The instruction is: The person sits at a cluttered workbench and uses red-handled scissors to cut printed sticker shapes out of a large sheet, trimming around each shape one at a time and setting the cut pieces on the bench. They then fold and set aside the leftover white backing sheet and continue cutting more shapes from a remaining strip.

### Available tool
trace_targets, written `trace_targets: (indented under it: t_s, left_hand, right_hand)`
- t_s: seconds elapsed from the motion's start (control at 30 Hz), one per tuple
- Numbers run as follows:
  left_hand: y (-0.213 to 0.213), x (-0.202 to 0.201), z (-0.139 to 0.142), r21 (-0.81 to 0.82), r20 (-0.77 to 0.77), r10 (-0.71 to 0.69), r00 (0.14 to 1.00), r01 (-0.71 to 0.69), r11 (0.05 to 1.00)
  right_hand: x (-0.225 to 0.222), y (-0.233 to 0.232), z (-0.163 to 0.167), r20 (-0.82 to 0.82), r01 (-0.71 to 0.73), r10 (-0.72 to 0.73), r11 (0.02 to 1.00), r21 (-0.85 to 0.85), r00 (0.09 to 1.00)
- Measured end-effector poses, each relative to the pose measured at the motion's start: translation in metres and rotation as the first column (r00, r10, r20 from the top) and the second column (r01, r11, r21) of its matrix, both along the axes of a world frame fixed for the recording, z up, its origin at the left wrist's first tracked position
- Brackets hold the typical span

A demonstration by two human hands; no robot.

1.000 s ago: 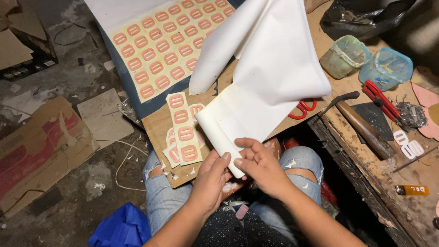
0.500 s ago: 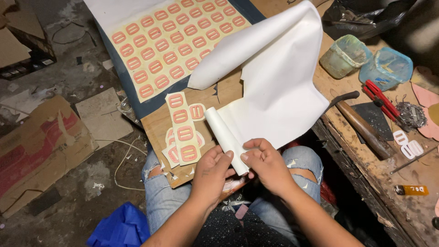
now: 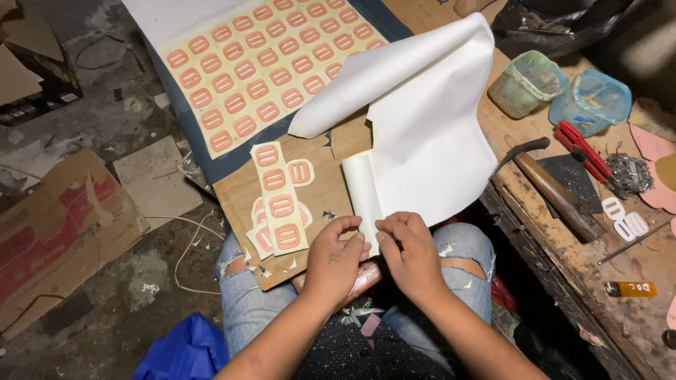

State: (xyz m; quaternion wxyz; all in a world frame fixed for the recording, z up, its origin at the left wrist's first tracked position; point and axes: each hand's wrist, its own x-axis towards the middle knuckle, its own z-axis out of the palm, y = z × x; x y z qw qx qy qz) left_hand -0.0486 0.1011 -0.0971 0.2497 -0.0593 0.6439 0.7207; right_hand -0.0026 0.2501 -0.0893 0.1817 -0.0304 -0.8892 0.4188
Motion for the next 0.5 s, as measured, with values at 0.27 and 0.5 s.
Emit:
trace_targets:
  t_s: [0.27,0.5]
  left_hand:
    - [0.005,-0.01,0.001,0.135,-0.007,0.002,1.0,-0.002,0.991]
    - [-0.001,-0.043,0.03,0.514,0.119,-0.072,0.99,0.001,0.858]
  right_hand:
    - [-0.014,0.011,0.006,0.009,0.044,-0.044,0.998,0.036,0.999]
    - [-0.005,0.034,0.013,0.212,-0.024,0.267,0.673,-0.739,0.94]
